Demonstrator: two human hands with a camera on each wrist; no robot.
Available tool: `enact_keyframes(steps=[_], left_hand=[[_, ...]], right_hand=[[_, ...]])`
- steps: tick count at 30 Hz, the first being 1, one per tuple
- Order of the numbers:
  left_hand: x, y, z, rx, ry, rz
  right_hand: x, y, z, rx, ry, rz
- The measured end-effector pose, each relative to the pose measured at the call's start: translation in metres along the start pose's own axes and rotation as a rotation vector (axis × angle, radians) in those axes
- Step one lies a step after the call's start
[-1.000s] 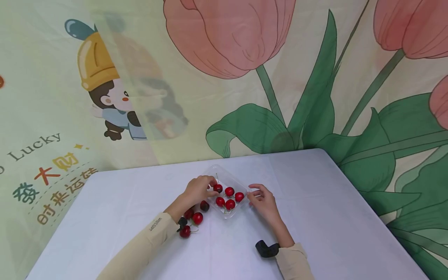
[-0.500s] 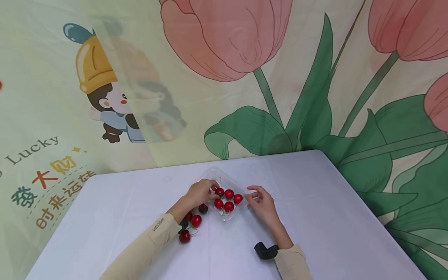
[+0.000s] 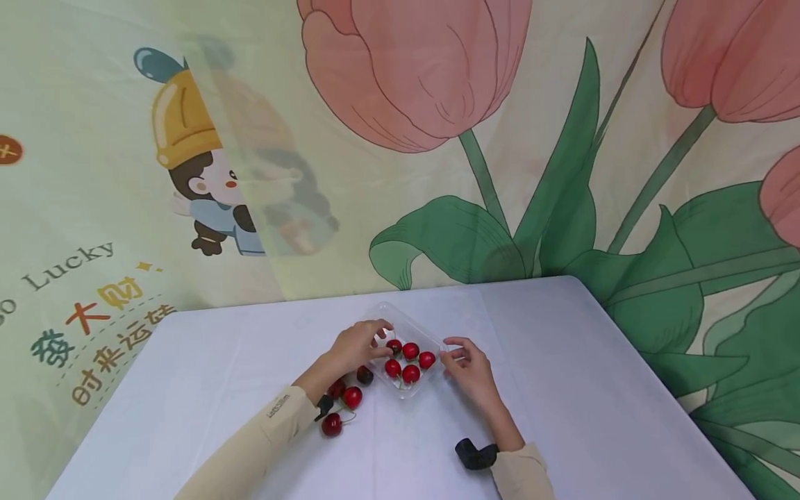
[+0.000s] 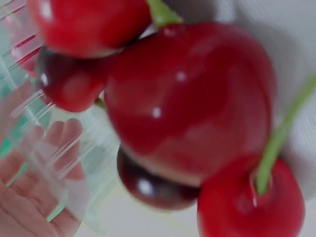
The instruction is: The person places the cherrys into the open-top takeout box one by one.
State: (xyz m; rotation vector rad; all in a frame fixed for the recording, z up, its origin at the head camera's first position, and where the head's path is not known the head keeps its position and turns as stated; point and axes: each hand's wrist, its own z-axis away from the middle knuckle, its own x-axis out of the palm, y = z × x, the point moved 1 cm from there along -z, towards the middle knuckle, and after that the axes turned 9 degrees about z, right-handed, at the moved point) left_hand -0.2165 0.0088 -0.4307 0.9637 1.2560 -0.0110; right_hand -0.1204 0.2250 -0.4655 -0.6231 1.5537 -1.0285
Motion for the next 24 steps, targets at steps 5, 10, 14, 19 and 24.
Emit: enact_keyframes(steps=[5, 10, 14, 19, 24], left_hand=[[-0.009, 0.002, 0.011, 0.027, 0.041, 0.013], [-0.018, 0.001, 0.024, 0.057, 0.071, 0.014], [-0.024, -0.001, 0.041, 0.07, 0.097, 0.031], [-0.029, -0.005, 0.058, 0.075, 0.113, 0.033], [-0.032, -0.008, 0.076, 0.054, 0.123, 0.028]], right_hand=[[0.001, 0.003, 0.002, 0.003, -0.005, 0.021], [0.0, 0.005, 0.001, 0.001, -0.005, 0.022], [0.001, 0.005, 0.002, 0.0, -0.009, 0.032], [0.001, 0.004, 0.0, -0.004, -0.003, 0.039], [0.003, 0.003, 0.0, -0.011, -0.019, 0.023]])
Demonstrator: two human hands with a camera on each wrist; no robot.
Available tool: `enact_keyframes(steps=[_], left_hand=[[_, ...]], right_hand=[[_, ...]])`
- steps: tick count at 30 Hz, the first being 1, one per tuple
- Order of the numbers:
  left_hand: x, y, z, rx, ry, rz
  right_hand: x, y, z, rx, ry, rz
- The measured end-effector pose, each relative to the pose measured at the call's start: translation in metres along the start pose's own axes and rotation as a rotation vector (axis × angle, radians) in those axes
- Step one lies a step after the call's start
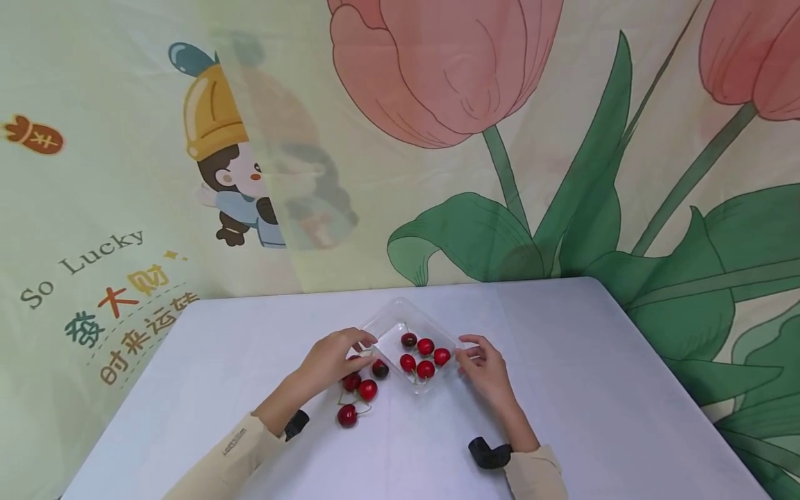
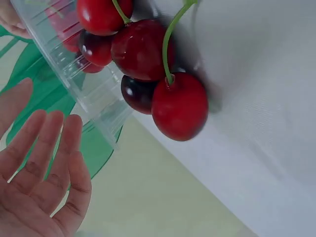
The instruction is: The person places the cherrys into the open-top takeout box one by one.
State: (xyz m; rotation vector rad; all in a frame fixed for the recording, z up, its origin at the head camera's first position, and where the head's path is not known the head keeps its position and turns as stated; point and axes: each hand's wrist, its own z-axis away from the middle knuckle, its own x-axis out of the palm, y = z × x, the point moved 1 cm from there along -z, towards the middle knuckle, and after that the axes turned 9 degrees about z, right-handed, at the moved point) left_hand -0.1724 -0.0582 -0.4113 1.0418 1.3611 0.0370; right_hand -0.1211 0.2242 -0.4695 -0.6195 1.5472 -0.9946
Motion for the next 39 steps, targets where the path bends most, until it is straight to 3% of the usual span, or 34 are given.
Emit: enact_keyframes(steps=[13, 20, 29, 39], left_hand=[[0.004, -0.003, 0.043, 0.057, 0.002, -0.11], [0.006, -0.016, 0.062, 0.009, -0.067, -0.115], [0.014, -0.025, 0.07, 0.025, -0.102, -0.148], [0.015, -0.022, 0.071, -0.034, -0.099, -0.115]], right_hand=[[0.0, -0.002, 0.0, -0.02, -0.007, 0.007], [-0.001, -0.002, 0.0, -0.029, -0.011, 0.003], [-0.002, -0.001, 0.0, -0.016, -0.009, -0.006], [-0.001, -0.001, -0.002, -0.012, -0.01, -0.013]])
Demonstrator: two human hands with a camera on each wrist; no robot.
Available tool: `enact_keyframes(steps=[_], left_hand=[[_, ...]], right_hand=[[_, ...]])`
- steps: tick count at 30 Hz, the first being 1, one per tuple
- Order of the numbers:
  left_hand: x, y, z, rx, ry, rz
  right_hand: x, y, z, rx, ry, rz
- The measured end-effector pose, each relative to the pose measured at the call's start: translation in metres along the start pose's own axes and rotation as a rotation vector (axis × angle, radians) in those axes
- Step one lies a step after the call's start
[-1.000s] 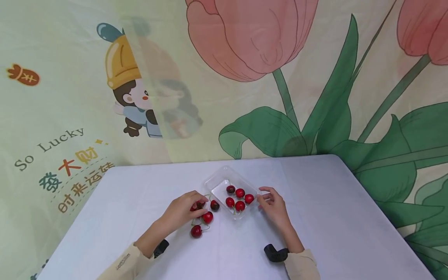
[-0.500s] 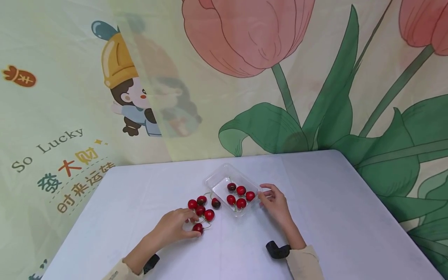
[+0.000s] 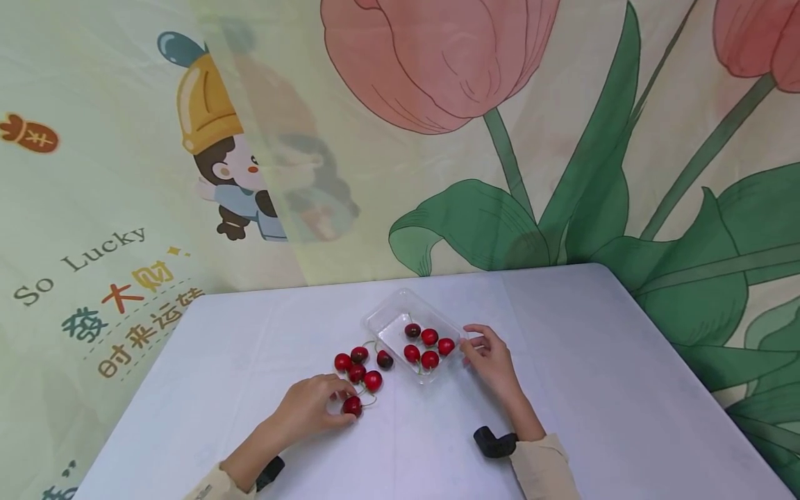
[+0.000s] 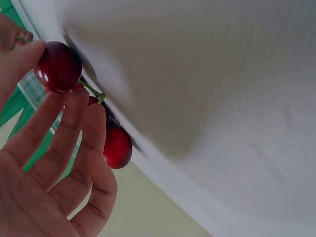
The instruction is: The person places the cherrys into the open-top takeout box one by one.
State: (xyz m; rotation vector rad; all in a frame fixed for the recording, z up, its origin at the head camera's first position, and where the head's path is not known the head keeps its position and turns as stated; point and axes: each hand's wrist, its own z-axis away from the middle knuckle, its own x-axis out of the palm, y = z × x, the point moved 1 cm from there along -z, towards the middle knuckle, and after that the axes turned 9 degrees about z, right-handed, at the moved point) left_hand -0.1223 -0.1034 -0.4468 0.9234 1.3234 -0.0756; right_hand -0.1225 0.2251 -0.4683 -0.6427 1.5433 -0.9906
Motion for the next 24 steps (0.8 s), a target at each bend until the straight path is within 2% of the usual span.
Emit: enact_keyframes(steps=[13, 24], left_hand=[[0.0, -0.002, 0.002, -0.022, -0.002, 0.018], [-0.011, 0.004, 0.001, 0.002, 0.041, 0.029]], right_hand=[[0.002, 0.001, -0.002, 0.002, -0.016, -0.014], [0.001, 0.001, 0.0, 0.002, -0.015, -0.012]])
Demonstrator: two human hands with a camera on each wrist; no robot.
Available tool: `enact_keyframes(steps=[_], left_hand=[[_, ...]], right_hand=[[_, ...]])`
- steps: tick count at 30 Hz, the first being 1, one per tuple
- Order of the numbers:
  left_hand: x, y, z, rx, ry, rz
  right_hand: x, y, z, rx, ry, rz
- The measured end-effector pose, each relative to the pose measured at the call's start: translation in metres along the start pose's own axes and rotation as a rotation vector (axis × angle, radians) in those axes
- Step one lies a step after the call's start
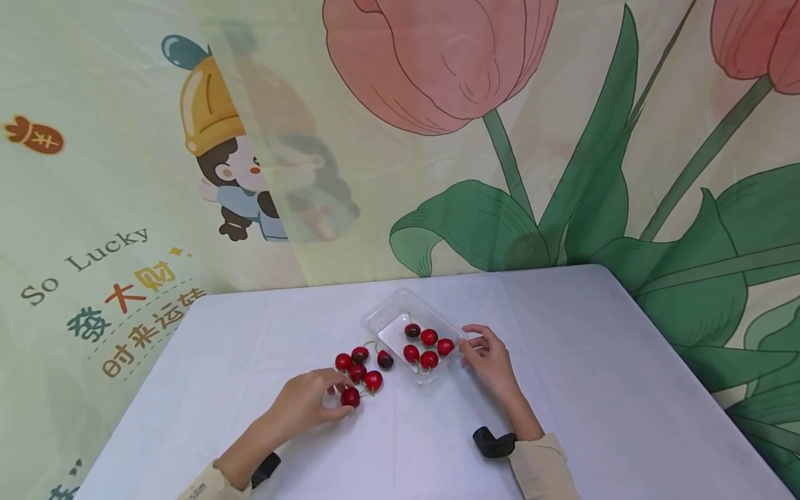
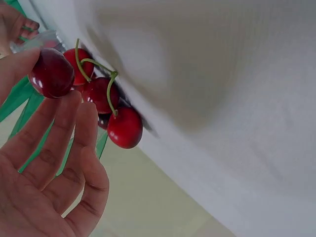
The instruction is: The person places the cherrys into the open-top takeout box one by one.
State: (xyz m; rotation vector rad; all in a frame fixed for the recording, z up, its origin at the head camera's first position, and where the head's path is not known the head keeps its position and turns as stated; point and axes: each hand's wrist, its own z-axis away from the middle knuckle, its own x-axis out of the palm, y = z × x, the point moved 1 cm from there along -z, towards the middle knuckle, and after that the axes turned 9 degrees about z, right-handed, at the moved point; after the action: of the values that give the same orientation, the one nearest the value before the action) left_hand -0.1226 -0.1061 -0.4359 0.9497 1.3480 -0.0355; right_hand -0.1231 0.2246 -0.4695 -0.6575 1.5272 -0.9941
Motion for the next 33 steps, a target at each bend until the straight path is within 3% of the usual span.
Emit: enact_keyframes(steps=[7, 17, 25, 33], left_hand=[[-0.006, 0.01, -0.01, 0.036, 0.042, -0.026], [-0.014, 0.03, -0.04, 0.11, 0.079, -0.02], [-0.019, 0.034, -0.063, 0.1, 0.088, -0.002], [-0.014, 0.036, -0.084, 0.086, 0.057, 0.008]], right_hand=[[-0.001, 0.004, 0.0, 0.007, 0.004, -0.006], [-0.002, 0.002, 0.001, -0.003, 0.007, -0.011], [-0.001, 0.0, -0.002, 0.001, 0.008, -0.021], [-0.001, 0.0, 0.0, 0.008, 0.006, -0.018]])
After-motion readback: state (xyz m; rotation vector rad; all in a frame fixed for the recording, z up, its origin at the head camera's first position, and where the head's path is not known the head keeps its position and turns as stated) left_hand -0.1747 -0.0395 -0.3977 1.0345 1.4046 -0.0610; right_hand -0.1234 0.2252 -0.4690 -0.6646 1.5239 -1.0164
